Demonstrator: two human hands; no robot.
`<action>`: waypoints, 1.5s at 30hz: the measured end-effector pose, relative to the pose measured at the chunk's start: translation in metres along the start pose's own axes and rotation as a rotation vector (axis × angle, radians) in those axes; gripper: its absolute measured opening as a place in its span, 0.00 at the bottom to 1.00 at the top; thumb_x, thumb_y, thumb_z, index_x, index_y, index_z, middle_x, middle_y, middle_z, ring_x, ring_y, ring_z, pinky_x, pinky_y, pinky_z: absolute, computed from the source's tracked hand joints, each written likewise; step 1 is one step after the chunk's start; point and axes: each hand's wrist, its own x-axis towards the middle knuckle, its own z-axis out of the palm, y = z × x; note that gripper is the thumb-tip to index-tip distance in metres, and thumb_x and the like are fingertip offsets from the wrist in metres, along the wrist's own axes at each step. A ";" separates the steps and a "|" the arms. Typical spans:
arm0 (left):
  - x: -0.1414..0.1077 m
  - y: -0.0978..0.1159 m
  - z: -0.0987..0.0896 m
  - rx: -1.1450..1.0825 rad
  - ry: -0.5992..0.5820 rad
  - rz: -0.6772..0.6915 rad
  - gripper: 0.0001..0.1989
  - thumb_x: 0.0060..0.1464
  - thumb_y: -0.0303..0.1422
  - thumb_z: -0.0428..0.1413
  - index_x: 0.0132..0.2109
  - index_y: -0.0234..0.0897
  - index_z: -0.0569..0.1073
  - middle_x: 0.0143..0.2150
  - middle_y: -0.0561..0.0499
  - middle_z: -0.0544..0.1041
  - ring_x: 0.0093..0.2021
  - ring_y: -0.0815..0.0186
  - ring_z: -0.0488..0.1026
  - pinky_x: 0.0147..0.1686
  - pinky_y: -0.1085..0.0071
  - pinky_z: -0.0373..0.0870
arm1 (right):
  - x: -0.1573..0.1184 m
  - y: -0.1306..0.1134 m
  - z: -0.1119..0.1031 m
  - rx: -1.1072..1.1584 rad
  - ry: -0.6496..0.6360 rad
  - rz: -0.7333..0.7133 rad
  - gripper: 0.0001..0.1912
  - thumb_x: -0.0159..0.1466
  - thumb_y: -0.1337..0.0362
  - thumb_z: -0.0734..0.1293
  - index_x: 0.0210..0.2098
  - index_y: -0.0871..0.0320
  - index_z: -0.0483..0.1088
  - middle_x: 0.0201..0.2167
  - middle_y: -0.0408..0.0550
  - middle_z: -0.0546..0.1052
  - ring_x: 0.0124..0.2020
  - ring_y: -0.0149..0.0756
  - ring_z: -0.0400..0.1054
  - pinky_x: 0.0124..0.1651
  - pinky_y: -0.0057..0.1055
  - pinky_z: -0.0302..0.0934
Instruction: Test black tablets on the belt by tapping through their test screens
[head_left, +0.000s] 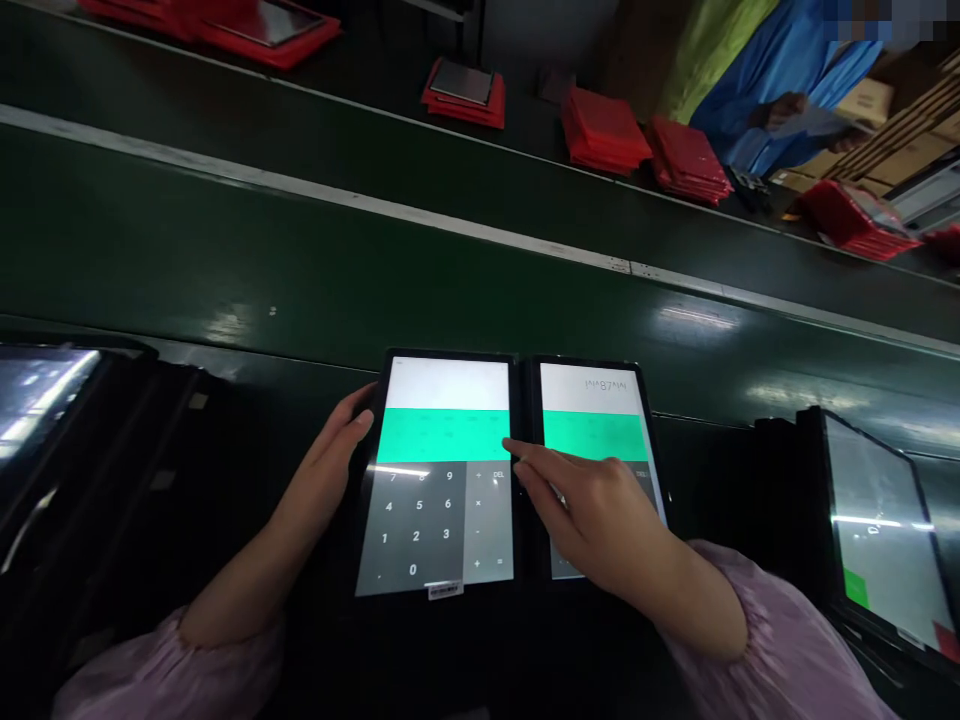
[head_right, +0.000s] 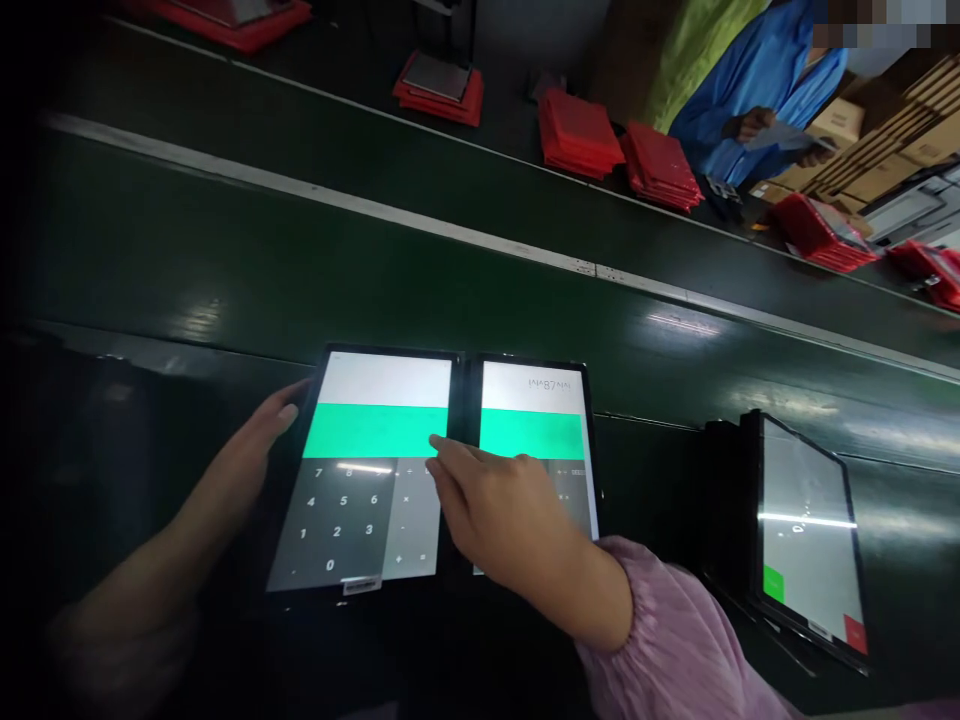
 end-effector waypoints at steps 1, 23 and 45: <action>-0.001 -0.004 -0.002 -0.011 -0.011 0.014 0.29 0.61 0.51 0.57 0.64 0.43 0.75 0.69 0.46 0.77 0.74 0.43 0.67 0.69 0.49 0.70 | 0.008 -0.003 0.007 -0.017 -0.033 -0.020 0.20 0.79 0.63 0.59 0.59 0.60 0.80 0.38 0.50 0.88 0.30 0.33 0.81 0.27 0.26 0.65; -0.007 -0.023 -0.017 -0.025 -0.274 0.122 0.46 0.54 0.47 0.62 0.77 0.43 0.60 0.78 0.41 0.64 0.78 0.39 0.59 0.71 0.47 0.69 | 0.019 -0.010 0.023 -0.052 0.086 -0.025 0.22 0.78 0.65 0.57 0.34 0.58 0.79 0.32 0.49 0.87 0.25 0.31 0.79 0.26 0.24 0.64; -0.009 -0.021 -0.017 -0.004 -0.272 0.106 0.49 0.52 0.47 0.61 0.78 0.43 0.57 0.81 0.43 0.58 0.81 0.43 0.50 0.77 0.47 0.55 | 0.018 -0.019 0.033 -0.089 0.053 -0.035 0.20 0.79 0.64 0.58 0.55 0.60 0.81 0.44 0.52 0.88 0.33 0.34 0.84 0.29 0.25 0.68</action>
